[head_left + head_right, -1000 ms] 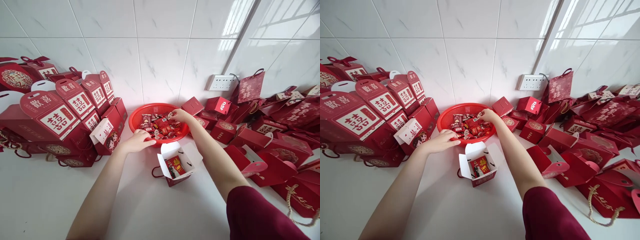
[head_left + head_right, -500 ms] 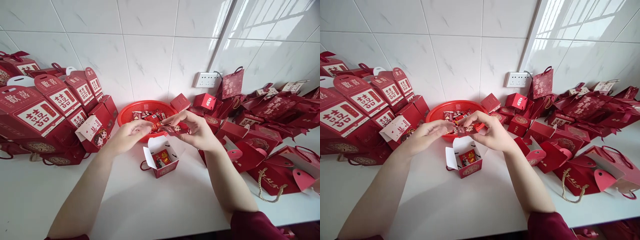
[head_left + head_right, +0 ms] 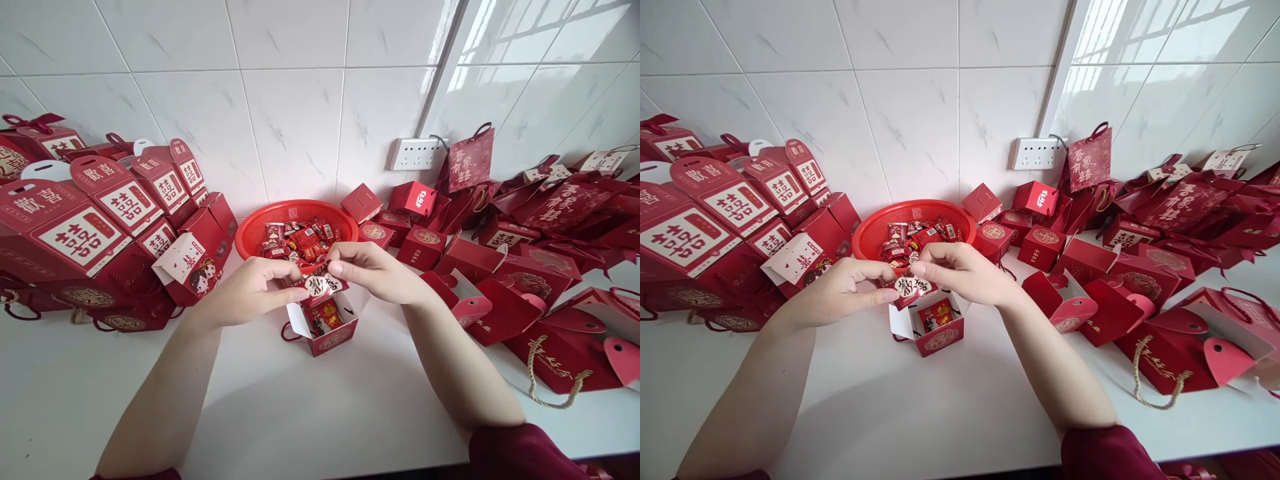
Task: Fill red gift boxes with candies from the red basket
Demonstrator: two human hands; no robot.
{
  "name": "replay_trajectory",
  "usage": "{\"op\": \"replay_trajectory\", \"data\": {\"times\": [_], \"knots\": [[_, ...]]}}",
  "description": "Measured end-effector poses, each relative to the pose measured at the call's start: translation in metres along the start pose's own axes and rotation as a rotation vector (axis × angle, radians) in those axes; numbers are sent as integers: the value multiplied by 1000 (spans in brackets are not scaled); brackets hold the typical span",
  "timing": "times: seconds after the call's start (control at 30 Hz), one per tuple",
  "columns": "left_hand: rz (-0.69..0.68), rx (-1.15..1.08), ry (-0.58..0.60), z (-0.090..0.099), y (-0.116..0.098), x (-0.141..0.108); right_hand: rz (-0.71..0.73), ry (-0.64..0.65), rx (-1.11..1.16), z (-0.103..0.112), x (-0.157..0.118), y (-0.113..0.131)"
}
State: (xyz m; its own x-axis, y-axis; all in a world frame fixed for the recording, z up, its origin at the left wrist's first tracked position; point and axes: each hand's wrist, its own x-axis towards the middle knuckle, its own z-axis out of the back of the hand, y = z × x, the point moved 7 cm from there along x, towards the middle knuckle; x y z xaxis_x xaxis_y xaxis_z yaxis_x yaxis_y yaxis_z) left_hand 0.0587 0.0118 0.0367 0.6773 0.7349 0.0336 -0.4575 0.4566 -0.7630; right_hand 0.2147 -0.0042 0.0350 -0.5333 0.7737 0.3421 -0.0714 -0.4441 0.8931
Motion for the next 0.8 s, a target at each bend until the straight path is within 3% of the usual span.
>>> {"op": "replay_trajectory", "data": {"times": [0.1, 0.23, 0.43, 0.8], "knots": [[14, 27, 17, 4, -1, -3, -13, 108, 12, -6, -2, 1], [-11, -87, 83, 2, -2, -4, -10, 215, 222, -13, -3, 1], [-23, -153, 28, 10, -5, -5, -43, 250, 322, -14, -2, -6], [-46, -31, -86, 15, -2, -1, -90, 185, 227, -9, -1, -11]]}}
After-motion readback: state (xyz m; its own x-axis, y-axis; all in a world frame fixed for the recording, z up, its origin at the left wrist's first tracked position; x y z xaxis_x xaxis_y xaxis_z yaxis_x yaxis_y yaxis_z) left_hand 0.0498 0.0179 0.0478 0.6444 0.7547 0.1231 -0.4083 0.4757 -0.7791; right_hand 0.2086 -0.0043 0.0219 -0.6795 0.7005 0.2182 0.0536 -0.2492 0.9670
